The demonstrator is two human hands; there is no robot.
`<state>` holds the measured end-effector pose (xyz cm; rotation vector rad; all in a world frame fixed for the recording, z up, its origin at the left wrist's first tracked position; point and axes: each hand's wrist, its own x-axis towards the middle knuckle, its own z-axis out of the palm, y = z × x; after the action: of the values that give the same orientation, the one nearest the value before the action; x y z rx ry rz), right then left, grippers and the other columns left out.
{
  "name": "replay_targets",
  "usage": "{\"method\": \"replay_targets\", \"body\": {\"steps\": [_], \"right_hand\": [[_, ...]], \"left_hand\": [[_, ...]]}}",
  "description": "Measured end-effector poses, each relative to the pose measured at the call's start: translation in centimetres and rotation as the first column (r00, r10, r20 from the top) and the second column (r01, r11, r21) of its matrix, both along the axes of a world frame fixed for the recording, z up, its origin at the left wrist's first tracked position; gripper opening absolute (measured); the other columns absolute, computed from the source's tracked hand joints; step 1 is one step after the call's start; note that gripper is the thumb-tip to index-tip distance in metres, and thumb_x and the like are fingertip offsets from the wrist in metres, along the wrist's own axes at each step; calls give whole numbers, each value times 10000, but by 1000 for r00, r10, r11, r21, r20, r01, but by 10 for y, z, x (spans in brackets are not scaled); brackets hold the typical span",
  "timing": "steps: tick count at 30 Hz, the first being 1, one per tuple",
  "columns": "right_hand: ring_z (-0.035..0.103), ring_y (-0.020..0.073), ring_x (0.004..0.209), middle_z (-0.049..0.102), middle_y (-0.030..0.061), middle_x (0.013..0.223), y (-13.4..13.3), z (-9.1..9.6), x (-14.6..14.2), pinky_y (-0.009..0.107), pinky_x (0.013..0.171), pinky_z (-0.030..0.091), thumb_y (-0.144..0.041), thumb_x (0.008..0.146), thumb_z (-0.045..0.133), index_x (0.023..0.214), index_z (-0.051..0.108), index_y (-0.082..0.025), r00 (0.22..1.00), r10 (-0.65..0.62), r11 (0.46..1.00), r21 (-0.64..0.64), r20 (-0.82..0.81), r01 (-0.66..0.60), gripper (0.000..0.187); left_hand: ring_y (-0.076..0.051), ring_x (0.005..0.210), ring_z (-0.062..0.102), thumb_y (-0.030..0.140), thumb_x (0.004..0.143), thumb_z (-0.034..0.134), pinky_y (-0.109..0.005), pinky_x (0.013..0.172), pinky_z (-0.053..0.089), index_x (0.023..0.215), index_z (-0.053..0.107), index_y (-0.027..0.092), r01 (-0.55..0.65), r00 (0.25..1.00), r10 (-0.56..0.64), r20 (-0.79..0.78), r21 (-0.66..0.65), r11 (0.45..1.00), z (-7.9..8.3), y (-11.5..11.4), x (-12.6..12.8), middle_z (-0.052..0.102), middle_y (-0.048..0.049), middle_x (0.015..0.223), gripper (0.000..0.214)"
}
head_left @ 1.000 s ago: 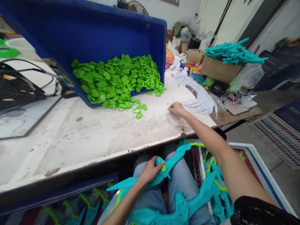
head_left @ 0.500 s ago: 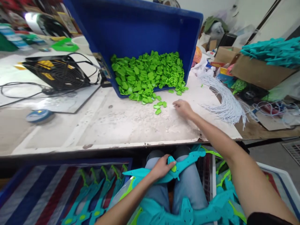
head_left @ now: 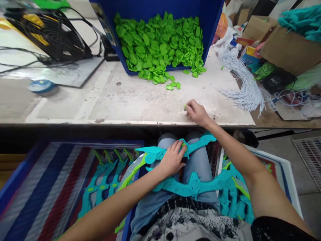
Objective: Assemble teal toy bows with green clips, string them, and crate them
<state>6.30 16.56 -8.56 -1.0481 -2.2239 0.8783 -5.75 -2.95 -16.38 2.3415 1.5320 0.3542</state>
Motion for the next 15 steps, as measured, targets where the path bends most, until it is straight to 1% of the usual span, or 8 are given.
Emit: {"method": "replay_targets", "body": {"steps": [3,5,7,9,11,13,14,15], "right_hand": [[548,103,533,618,-8,721,-50,0,40,226,494,426,-480,895,471,874,469,-212,981,-64,946,-324,-183,2,268],[540,99,505,631,-3,707,-78,-3,64,213,445,398,-544,850,517,877,485,-206,966,-129,889,-457,-226,12,341],[541,103,493,644,4,700,-99,-7,84,217,434,401,-570,830,536,901,510,-197,958,-181,851,-523,-222,40,381],[528,108,465,628,-9,640,-115,-11,100,226,434,406,-558,848,518,943,542,-187,968,-184,843,-534,-171,66,384],[518,109,455,604,-20,592,-129,-14,109,234,467,418,-498,891,481,972,586,-179,987,-136,873,-481,-87,78,346],[551,111,512,642,4,671,-139,-18,110,245,539,443,-408,923,453,977,630,-180,999,-43,926,-377,-4,38,294],[580,118,569,669,24,754,-143,-21,108,253,583,455,-370,927,457,977,643,-183,999,7,947,-321,31,3,269],[602,128,630,683,37,828,-145,-25,104,260,622,464,-346,923,476,972,649,-187,997,51,962,-271,62,-32,240]], "left_hand": [[-338,1369,393,160,885,497,-453,1008,437,1385,425,122,-26,984,22,-176,-23,999,2,-3,12,390,-227,1492,506],[-320,1316,455,138,872,486,-406,953,469,1360,453,121,-40,983,28,-181,-64,997,9,8,13,434,-217,1464,489],[-301,1205,542,192,833,556,-369,903,483,1323,489,128,-26,993,8,-116,-148,989,20,26,6,546,-191,1357,499],[-267,1029,620,288,811,598,-329,833,482,1267,543,144,18,1000,-19,-2,-289,957,30,46,-8,666,-128,1150,481],[-228,875,633,411,806,596,-284,752,457,1142,626,147,131,987,-71,145,-464,876,36,66,-22,698,-65,958,428],[-197,809,610,507,784,588,-251,708,425,995,675,139,265,953,-115,279,-593,760,35,82,-31,689,-35,865,433],[-187,806,599,527,772,586,-240,705,415,957,680,138,308,937,-117,328,-624,718,33,87,-33,686,-29,855,441],[-182,817,592,527,761,589,-234,714,409,952,681,140,324,927,-100,362,-636,700,29,92,-33,687,-27,865,442]]}}
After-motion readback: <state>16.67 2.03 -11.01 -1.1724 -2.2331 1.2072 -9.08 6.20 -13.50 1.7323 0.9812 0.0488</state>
